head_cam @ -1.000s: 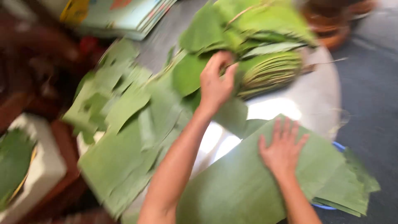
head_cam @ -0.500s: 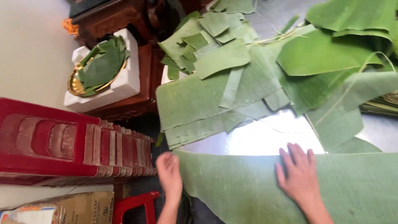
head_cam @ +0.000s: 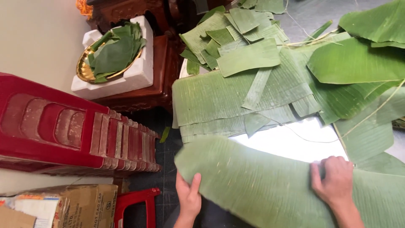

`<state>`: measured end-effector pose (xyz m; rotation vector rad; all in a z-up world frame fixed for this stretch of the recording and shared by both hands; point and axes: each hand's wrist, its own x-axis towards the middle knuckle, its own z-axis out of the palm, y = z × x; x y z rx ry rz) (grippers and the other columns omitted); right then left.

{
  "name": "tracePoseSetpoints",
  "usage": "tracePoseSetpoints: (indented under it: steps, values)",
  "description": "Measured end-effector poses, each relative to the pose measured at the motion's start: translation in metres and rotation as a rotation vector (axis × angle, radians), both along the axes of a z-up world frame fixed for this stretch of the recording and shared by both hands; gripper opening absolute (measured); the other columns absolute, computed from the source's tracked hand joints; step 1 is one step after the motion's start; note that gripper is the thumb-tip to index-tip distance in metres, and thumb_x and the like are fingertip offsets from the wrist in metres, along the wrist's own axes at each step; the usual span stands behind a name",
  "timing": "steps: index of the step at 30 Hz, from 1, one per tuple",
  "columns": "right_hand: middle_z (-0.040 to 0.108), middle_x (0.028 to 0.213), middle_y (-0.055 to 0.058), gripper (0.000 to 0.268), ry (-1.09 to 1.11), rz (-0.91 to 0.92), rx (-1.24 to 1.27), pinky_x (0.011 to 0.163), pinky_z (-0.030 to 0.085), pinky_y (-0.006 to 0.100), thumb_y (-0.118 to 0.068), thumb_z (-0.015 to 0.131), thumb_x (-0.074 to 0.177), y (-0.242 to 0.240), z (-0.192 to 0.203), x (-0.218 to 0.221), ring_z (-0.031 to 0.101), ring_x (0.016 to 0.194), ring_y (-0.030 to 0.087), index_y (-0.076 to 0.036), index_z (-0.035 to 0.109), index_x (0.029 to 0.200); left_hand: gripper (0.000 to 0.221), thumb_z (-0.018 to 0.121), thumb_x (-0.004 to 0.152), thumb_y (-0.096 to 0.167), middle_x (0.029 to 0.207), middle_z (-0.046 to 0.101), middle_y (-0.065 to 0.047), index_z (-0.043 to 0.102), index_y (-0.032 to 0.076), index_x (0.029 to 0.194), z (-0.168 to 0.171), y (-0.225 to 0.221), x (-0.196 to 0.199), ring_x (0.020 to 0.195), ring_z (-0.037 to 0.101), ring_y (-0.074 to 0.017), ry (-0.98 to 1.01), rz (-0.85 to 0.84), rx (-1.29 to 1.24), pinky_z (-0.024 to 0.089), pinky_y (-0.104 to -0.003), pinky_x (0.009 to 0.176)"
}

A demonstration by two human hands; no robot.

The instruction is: A person is efficiently sorting, smoothing, and stacking banana leaves on a circular metal table in a food preparation area.

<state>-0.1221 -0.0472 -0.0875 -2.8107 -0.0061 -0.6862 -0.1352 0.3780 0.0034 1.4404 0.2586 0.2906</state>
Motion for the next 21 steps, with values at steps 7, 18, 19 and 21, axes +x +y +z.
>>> tracePoseSetpoints:
  steps: [7,18,19,21]
  values:
    - [0.064,0.118,0.016,0.029,-0.162,-0.086,-0.090,0.096,0.039,0.049,-0.026,0.071,0.094,0.028,0.054,0.018,0.060,0.111,0.037,-0.004,0.066,0.112,0.115,0.073,0.082,0.036,0.172,-0.002,-0.014,-0.003,0.006,0.162,-0.006,-0.038,0.075,0.159,0.003,-0.0268,0.269,-0.003,-0.112,0.016,-0.046,0.125]
    - [0.053,0.146,0.021,0.047,-0.024,0.353,-0.009,0.115,0.037,0.062,-0.038,0.061,0.093,0.175,0.049,-0.083,0.049,0.139,0.045,-0.008,0.058,0.129,0.089,0.075,0.081,-0.001,0.165,0.010,-0.035,0.033,0.032,0.152,-0.024,-0.045,0.028,0.043,0.039,-0.0035,0.163,-0.089,-0.242,0.051,-0.023,0.046]
    - [0.053,0.146,0.021,0.047,-0.030,0.349,-0.012,0.115,0.037,0.062,-0.038,0.061,0.093,0.171,0.049,-0.083,0.049,0.139,0.045,-0.008,0.058,0.129,0.089,0.075,0.081,-0.001,0.165,0.010,-0.035,0.033,0.032,0.152,-0.016,-0.045,0.027,0.043,0.039,-0.0035,0.158,-0.094,-0.243,0.051,-0.023,0.046]
    - [0.061,0.134,0.021,0.044,-0.150,0.361,0.014,0.108,0.044,0.062,-0.038,0.046,0.099,0.166,0.047,-0.080,0.057,0.129,0.045,-0.006,0.063,0.123,0.076,0.074,0.083,0.000,0.142,0.046,-0.021,0.042,0.024,0.147,-0.001,-0.043,0.029,0.053,0.037,-0.0098,0.304,-0.066,-0.332,0.046,-0.026,0.047]
